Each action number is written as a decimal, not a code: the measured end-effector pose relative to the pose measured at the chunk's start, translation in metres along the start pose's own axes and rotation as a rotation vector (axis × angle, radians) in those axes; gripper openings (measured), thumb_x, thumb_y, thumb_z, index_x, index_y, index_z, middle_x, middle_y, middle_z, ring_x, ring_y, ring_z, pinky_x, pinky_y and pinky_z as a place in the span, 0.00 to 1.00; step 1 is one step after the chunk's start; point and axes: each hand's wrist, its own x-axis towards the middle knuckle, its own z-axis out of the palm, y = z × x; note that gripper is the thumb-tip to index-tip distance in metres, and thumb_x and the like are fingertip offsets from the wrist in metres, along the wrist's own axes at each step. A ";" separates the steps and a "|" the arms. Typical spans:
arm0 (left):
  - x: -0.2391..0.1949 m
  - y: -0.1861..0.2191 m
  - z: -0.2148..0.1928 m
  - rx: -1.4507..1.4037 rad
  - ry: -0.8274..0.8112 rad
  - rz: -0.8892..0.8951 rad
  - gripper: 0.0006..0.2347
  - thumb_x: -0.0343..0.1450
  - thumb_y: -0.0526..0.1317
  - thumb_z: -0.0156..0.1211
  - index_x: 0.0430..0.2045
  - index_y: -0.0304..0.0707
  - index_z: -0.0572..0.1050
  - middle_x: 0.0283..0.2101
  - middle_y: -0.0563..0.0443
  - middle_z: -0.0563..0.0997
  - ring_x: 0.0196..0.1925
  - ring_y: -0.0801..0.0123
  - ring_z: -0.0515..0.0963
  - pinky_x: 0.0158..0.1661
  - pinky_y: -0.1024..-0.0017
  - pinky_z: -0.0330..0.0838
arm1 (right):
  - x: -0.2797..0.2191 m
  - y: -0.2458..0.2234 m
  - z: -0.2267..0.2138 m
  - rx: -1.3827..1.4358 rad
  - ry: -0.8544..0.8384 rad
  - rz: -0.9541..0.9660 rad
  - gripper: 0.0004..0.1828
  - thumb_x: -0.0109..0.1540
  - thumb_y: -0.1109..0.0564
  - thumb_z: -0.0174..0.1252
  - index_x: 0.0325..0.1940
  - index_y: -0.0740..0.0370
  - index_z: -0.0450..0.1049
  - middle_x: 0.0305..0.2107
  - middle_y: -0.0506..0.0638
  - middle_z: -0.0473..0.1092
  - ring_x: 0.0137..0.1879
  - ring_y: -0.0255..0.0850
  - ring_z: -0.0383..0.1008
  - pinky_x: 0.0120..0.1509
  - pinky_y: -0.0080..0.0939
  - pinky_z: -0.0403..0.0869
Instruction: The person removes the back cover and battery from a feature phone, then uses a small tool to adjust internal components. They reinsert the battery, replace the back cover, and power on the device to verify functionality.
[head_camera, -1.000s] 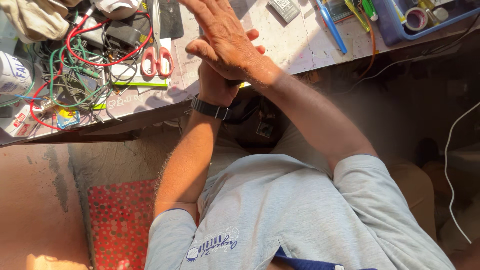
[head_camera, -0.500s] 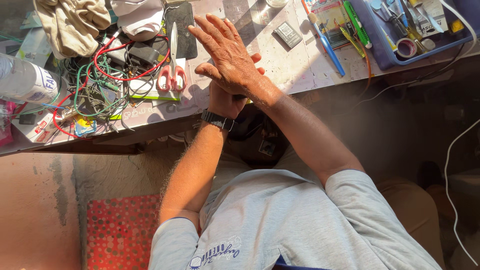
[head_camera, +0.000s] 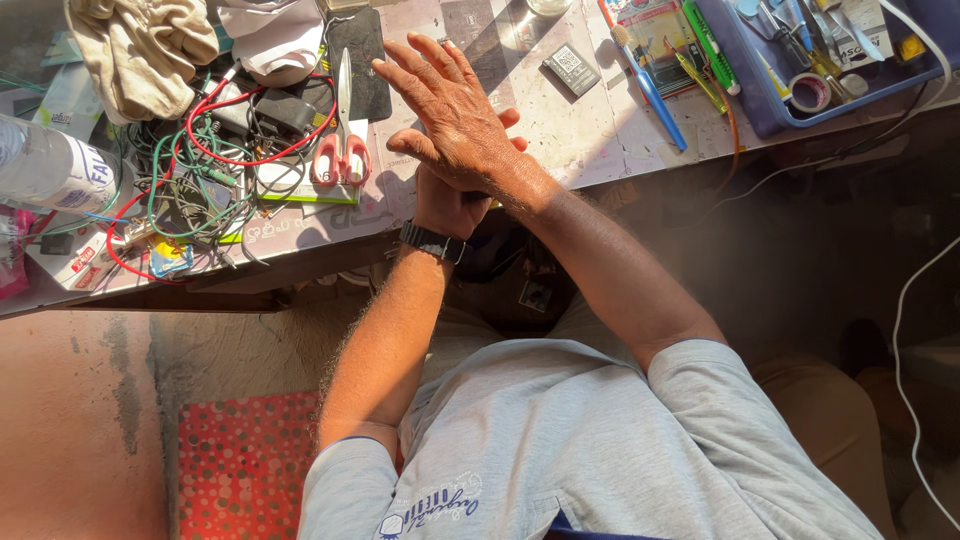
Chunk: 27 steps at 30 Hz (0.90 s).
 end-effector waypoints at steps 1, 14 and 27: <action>0.000 0.000 0.000 0.006 0.002 0.000 0.26 0.80 0.55 0.44 0.67 0.36 0.60 0.63 0.31 0.74 0.54 0.47 0.82 0.50 0.53 0.82 | 0.000 -0.001 -0.001 -0.003 0.001 -0.003 0.54 0.63 0.14 0.30 0.80 0.50 0.56 0.77 0.55 0.51 0.84 0.55 0.44 0.88 0.63 0.42; 0.008 0.012 -0.004 -0.082 -0.198 -0.047 0.30 0.78 0.63 0.40 0.71 0.46 0.54 0.66 0.35 0.72 0.58 0.38 0.79 0.50 0.43 0.80 | -0.004 -0.015 -0.012 0.294 0.042 0.047 0.54 0.64 0.14 0.27 0.81 0.50 0.54 0.79 0.57 0.50 0.86 0.55 0.44 0.90 0.63 0.46; 0.006 0.008 0.005 -0.133 -0.022 -0.078 0.35 0.76 0.68 0.31 0.71 0.44 0.56 0.65 0.35 0.72 0.56 0.41 0.81 0.55 0.43 0.77 | 0.005 0.005 0.004 0.031 0.005 0.068 0.55 0.62 0.14 0.36 0.81 0.50 0.53 0.77 0.53 0.54 0.84 0.54 0.45 0.88 0.63 0.42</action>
